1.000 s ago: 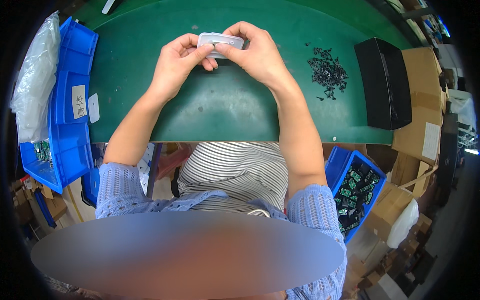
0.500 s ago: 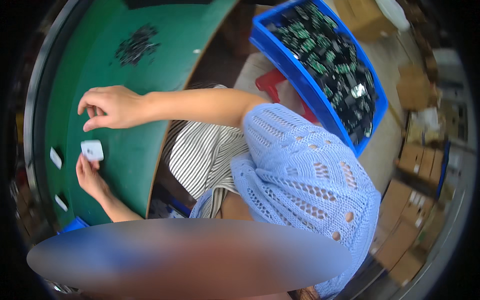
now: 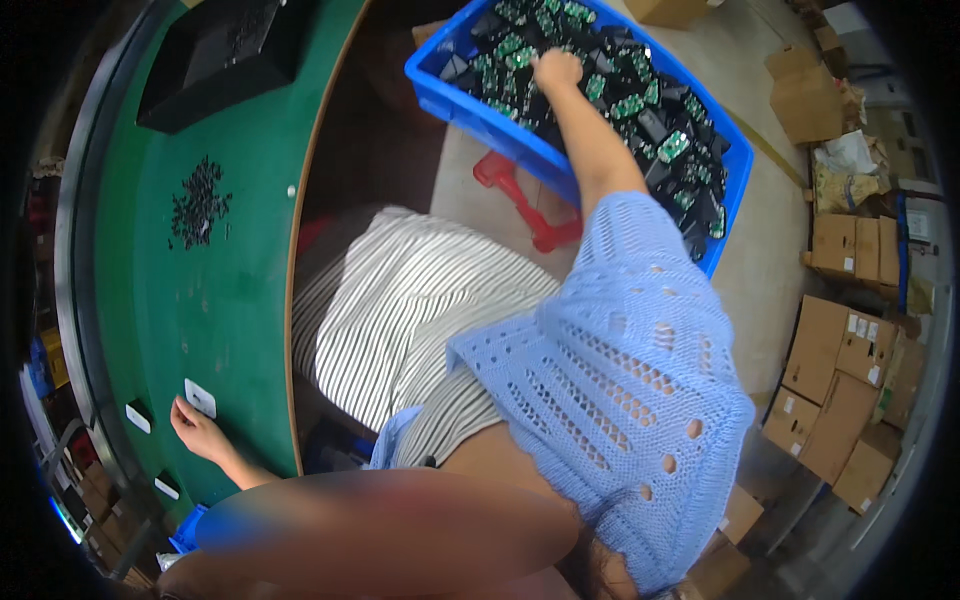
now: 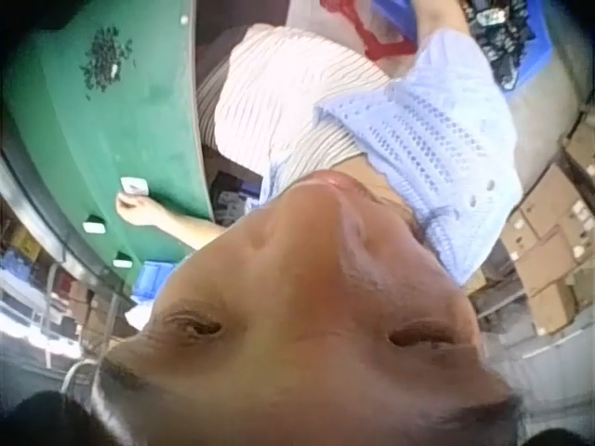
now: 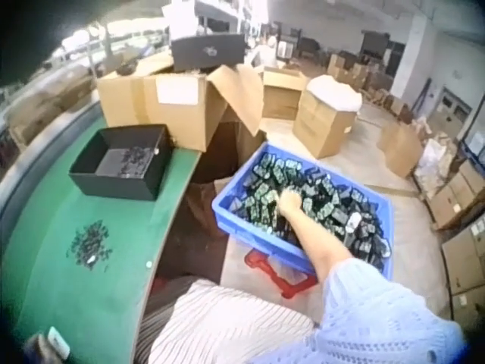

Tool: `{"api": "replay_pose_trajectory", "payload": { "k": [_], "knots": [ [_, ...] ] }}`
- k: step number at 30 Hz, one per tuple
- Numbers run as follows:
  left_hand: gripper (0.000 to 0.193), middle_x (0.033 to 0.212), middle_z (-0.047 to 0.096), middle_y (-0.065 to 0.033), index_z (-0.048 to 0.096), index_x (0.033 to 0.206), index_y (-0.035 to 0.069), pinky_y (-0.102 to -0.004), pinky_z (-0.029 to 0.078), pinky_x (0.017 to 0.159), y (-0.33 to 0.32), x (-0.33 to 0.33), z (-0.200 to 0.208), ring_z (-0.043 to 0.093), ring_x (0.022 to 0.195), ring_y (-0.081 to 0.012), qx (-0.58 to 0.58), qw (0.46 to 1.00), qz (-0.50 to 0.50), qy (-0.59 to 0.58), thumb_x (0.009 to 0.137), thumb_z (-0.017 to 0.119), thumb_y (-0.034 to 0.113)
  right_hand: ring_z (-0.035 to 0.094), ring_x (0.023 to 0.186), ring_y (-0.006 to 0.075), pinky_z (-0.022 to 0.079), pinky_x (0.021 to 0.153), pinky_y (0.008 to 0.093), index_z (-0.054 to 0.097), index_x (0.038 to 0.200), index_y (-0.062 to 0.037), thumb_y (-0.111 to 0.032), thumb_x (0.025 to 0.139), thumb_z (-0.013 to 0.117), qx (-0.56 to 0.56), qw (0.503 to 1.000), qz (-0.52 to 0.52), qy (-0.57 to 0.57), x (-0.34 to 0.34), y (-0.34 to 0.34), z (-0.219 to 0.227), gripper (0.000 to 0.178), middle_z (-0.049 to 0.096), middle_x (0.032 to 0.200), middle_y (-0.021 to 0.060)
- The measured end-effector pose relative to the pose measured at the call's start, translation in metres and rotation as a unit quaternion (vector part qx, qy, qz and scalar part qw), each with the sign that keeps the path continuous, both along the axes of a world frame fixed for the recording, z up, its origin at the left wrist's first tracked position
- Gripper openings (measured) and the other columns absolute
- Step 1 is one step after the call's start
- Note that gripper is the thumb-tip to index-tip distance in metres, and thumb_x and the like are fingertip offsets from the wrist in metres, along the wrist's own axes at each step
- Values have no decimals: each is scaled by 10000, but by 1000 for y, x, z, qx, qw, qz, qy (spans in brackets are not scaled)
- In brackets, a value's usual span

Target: The person picks up a white plastic piece, inserts a small black component into it, and then fits a circuit board and a black casing onto the assembly. After pressing the parts together, the person sets the completed unit aside and repeats the process.

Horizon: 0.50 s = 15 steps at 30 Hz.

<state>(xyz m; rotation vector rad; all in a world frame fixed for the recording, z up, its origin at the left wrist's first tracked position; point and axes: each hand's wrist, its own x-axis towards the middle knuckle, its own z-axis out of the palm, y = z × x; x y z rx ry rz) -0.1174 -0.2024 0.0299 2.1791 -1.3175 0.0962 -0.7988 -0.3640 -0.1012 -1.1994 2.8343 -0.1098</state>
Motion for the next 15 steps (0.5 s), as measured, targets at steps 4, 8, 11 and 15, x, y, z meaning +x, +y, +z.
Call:
{"api": "replay_pose_trajectory", "payload": {
  "k": [4,8,11,15],
  "knots": [
    [403,887,580,-100,532,1119,24,-324,459,669,6,-22,12,546,753,-208,83,995,36,-52,876,528,346,551,1046,279,400,888,450,608,1072,-97,-493,769,565,156,987,31,-18,9,-13,-13,501,592,1105,118],
    [449,927,538,-111,499,1161,48,-366,435,701,15,-39,10,497,838,-259,110,977,4,-183,853,548,371,534,1075,286,442,838,458,580,1062,-15,-353,757,608,130,985,15,-110,0,-21,4,456,572,1120,167],
    [440,968,532,-126,494,1172,49,-383,422,749,17,-48,9,481,898,-287,87,971,-38,-219,842,569,331,558,1028,277,508,760,413,533,1038,64,-169,745,621,54,981,4,-188,8,-5,30,384,569,1092,201],
    [414,1066,534,-141,489,1181,32,-388,389,842,12,-46,10,475,959,-304,-2,971,-178,-161,816,611,185,579,927,192,503,838,345,534,1030,11,-151,831,584,-273,659,41,-700,40,20,68,261,588,956,82]
  ]
}}
